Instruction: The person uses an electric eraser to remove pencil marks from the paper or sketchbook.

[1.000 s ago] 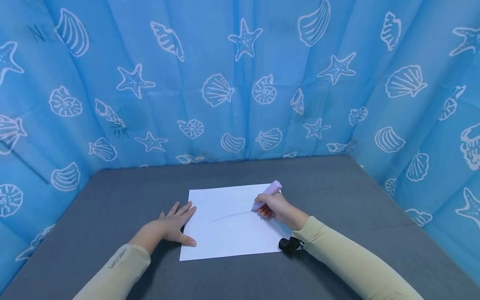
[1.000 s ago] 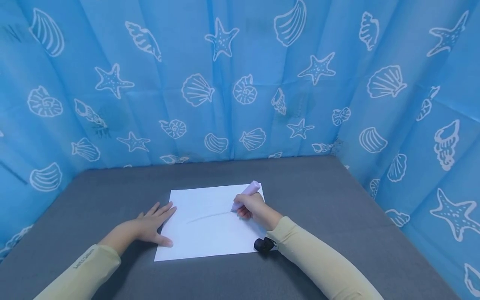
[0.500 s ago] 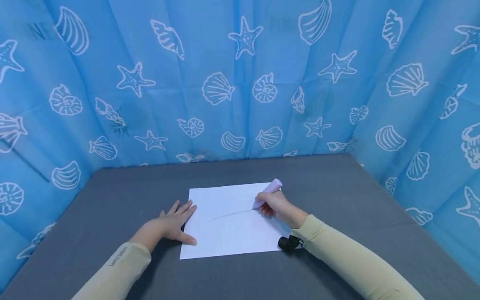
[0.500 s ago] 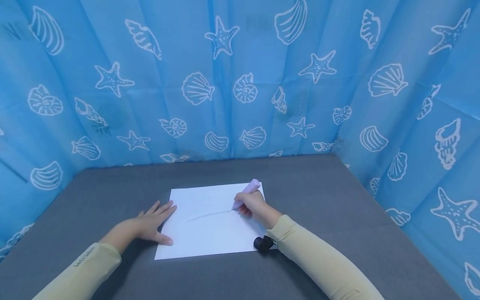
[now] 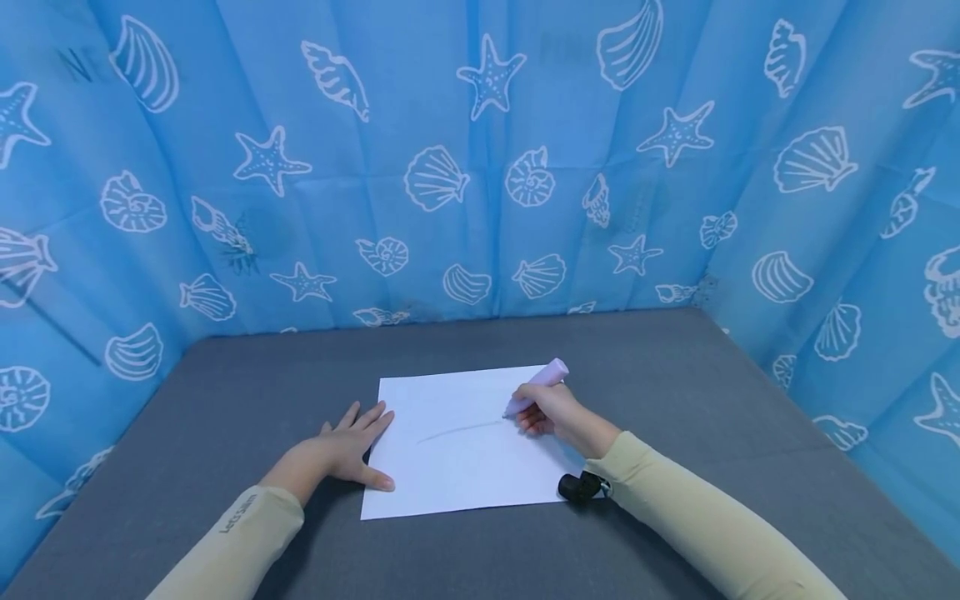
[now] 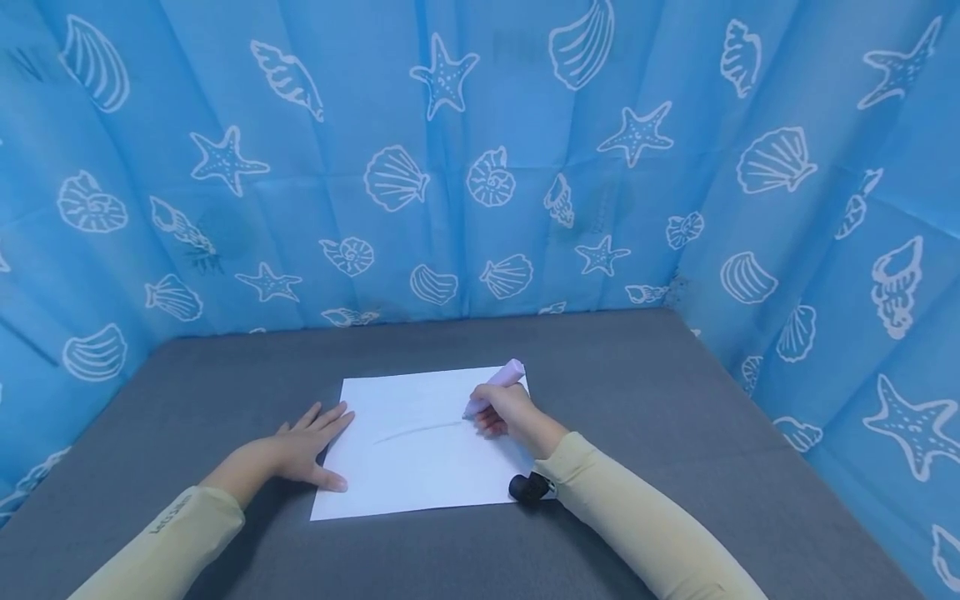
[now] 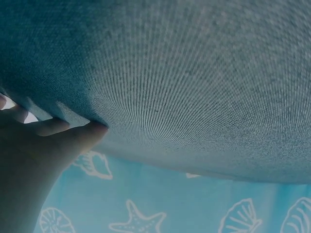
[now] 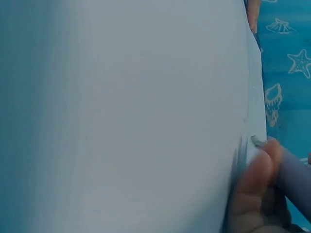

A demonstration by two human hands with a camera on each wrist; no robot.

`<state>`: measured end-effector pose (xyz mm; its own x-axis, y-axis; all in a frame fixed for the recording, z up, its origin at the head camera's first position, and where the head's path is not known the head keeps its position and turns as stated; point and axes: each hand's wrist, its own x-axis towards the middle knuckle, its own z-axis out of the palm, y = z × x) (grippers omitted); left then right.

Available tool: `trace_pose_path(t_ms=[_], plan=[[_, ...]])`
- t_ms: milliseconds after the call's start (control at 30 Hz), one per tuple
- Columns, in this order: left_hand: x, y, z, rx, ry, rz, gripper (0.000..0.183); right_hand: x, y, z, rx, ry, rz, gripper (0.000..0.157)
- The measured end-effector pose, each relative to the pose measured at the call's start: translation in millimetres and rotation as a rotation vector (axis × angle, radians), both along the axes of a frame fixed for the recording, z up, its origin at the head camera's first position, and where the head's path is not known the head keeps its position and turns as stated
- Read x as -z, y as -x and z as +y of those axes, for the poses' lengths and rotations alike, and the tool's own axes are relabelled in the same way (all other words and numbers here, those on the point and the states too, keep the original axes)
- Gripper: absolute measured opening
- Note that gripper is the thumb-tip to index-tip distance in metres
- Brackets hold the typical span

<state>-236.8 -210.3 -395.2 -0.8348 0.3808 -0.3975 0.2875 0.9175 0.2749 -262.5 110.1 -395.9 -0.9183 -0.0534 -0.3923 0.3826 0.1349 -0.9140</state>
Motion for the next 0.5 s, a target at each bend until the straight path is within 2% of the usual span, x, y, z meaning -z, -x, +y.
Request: trace_pose_path(t_ms=[167, 400, 500], plan=[[0.7, 1.0, -1.0, 0.000, -0.003, 0.013, 0.116, -1.2, -0.5, -4.0, -0.016, 0.003, -0.013, 0.021], [3.2, -0.5, -0.3, -0.008, -0.018, 0.022, 0.115, 1.7, -0.2, -7.4, 0.042, -0.030, 0.025, 0.017], [2.7, -1.9, -0.2, -0.013, -0.017, 0.023, 0.115, 2.7, -1.0, -7.5, 0.008, -0.044, 0.038, 0.016]])
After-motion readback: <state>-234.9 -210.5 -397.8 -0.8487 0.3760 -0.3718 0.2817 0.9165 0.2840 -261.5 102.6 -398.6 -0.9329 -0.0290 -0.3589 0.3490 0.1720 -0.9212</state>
